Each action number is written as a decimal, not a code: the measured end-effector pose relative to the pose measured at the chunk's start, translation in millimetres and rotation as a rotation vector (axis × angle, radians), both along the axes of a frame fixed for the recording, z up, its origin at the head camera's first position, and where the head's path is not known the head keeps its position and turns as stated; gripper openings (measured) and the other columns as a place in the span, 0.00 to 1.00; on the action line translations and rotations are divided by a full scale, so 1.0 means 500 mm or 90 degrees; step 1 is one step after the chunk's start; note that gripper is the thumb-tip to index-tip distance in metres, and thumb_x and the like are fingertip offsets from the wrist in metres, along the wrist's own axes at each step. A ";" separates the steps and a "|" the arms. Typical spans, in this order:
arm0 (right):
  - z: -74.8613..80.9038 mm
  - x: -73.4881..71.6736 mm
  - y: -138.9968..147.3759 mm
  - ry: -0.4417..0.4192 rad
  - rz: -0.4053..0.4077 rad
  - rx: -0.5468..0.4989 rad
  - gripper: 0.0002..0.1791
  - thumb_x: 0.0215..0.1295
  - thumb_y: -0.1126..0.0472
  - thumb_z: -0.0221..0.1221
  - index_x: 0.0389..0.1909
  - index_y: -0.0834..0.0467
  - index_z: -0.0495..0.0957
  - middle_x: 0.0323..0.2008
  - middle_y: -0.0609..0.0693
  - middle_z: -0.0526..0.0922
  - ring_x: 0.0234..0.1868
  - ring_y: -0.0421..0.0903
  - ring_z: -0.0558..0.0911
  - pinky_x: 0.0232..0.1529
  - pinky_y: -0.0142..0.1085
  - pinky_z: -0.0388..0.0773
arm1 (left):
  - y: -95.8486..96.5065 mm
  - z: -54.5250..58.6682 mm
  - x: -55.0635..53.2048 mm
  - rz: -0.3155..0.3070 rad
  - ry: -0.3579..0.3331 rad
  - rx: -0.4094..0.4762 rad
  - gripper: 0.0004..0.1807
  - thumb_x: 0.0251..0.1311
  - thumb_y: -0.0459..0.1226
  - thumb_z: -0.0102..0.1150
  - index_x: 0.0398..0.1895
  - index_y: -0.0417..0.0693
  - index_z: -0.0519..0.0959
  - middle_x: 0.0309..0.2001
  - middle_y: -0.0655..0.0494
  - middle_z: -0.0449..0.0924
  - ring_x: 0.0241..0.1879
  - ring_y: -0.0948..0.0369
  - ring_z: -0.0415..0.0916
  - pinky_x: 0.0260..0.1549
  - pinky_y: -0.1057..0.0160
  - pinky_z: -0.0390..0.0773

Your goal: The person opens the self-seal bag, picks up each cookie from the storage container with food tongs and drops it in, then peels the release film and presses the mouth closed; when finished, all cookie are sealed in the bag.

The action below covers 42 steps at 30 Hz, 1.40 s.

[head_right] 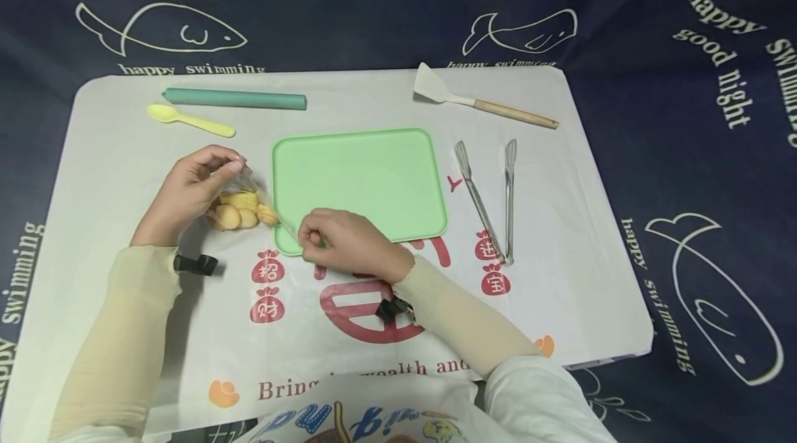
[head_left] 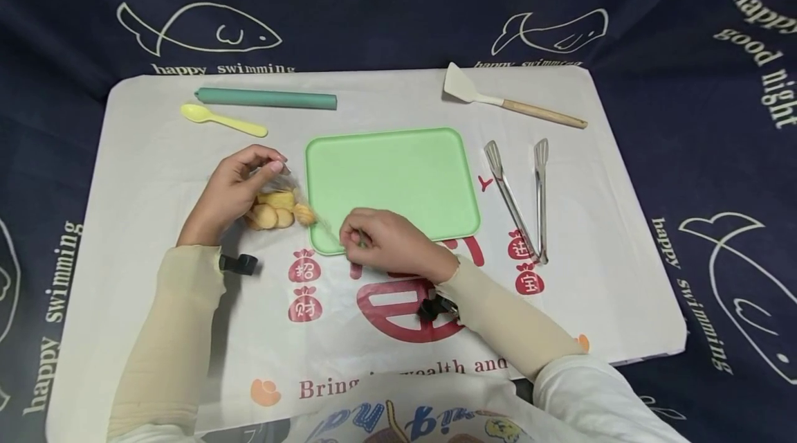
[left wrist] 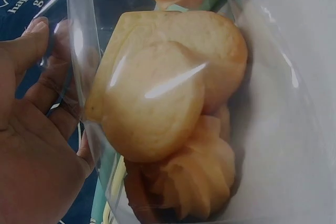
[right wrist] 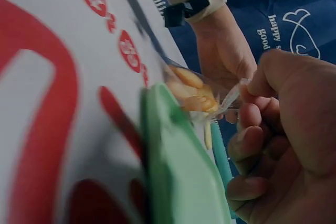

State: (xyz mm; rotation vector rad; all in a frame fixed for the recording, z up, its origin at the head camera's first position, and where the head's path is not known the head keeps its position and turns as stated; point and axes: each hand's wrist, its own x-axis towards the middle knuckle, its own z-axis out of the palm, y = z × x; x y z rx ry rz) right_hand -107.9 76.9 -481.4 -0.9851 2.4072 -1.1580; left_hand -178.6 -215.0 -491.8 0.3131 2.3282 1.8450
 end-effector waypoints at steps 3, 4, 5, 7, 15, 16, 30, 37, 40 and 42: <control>-0.009 0.026 0.020 0.017 0.034 0.029 0.07 0.68 0.61 0.55 0.33 0.46 0.78 0.29 0.34 0.74 0.29 0.31 0.72 0.30 0.29 0.70 | 0.002 0.000 -0.001 -0.002 0.000 -0.001 0.16 0.74 0.39 0.58 0.52 0.33 0.79 0.46 0.51 0.83 0.50 0.58 0.76 0.53 0.64 0.70; -0.012 0.034 0.026 0.022 0.045 0.040 0.07 0.68 0.61 0.56 0.32 0.45 0.79 0.29 0.34 0.74 0.29 0.32 0.72 0.30 0.29 0.70 | 0.003 0.000 -0.001 -0.004 -0.002 -0.001 0.16 0.74 0.39 0.58 0.52 0.34 0.79 0.47 0.50 0.83 0.50 0.58 0.76 0.53 0.64 0.70; -0.015 0.042 0.031 0.026 0.055 0.054 0.07 0.67 0.61 0.57 0.31 0.45 0.78 0.29 0.35 0.73 0.28 0.32 0.71 0.29 0.28 0.70 | 0.004 0.000 -0.001 -0.008 -0.004 -0.001 0.16 0.74 0.39 0.58 0.52 0.34 0.79 0.47 0.50 0.83 0.50 0.58 0.76 0.54 0.64 0.71; -0.020 0.056 0.038 0.018 0.074 0.074 0.07 0.65 0.61 0.58 0.29 0.44 0.77 0.27 0.36 0.73 0.27 0.33 0.70 0.28 0.27 0.69 | 0.006 -0.001 -0.003 -0.013 -0.009 -0.004 0.16 0.74 0.40 0.58 0.52 0.35 0.79 0.48 0.49 0.82 0.51 0.58 0.76 0.55 0.63 0.70; -0.032 0.092 0.042 -0.021 0.141 0.135 0.08 0.67 0.57 0.61 0.29 0.43 0.75 0.26 0.36 0.71 0.27 0.31 0.70 0.26 0.25 0.69 | 0.011 -0.006 -0.004 -0.001 -0.017 -0.049 0.15 0.72 0.42 0.60 0.50 0.37 0.81 0.50 0.50 0.82 0.50 0.60 0.75 0.54 0.61 0.69; -0.032 0.095 0.042 -0.026 0.153 0.141 0.07 0.67 0.58 0.61 0.30 0.43 0.75 0.26 0.36 0.71 0.27 0.31 0.71 0.27 0.25 0.69 | 0.012 -0.008 -0.004 0.001 -0.016 -0.053 0.15 0.72 0.42 0.60 0.50 0.37 0.81 0.51 0.49 0.82 0.50 0.60 0.75 0.54 0.61 0.69; -0.031 0.097 0.037 -0.095 0.290 0.173 0.12 0.61 0.64 0.59 0.24 0.45 0.72 0.21 0.36 0.68 0.22 0.32 0.68 0.23 0.26 0.64 | 0.023 -0.014 -0.005 -0.027 0.018 -0.103 0.14 0.73 0.41 0.60 0.51 0.40 0.82 0.50 0.49 0.82 0.48 0.60 0.74 0.48 0.61 0.69; -0.031 0.109 0.035 -0.130 0.332 0.184 0.13 0.58 0.67 0.58 0.21 0.46 0.71 0.18 0.37 0.66 0.20 0.33 0.66 0.21 0.27 0.60 | 0.027 -0.015 -0.006 -0.052 0.025 -0.108 0.11 0.73 0.39 0.59 0.50 0.41 0.83 0.51 0.47 0.82 0.50 0.62 0.74 0.55 0.57 0.69; -0.034 0.117 0.034 -0.141 0.355 0.176 0.13 0.56 0.68 0.58 0.21 0.47 0.71 0.18 0.37 0.65 0.21 0.33 0.65 0.22 0.27 0.60 | 0.027 -0.013 -0.007 -0.044 0.027 -0.114 0.11 0.74 0.40 0.59 0.50 0.42 0.82 0.50 0.48 0.82 0.50 0.62 0.74 0.55 0.58 0.68; -0.035 0.119 0.035 -0.145 0.350 0.169 0.13 0.56 0.68 0.59 0.22 0.47 0.72 0.19 0.37 0.66 0.21 0.32 0.66 0.23 0.26 0.61 | 0.027 -0.011 -0.007 -0.037 0.029 -0.120 0.11 0.74 0.40 0.58 0.49 0.42 0.83 0.50 0.48 0.82 0.51 0.62 0.73 0.55 0.58 0.68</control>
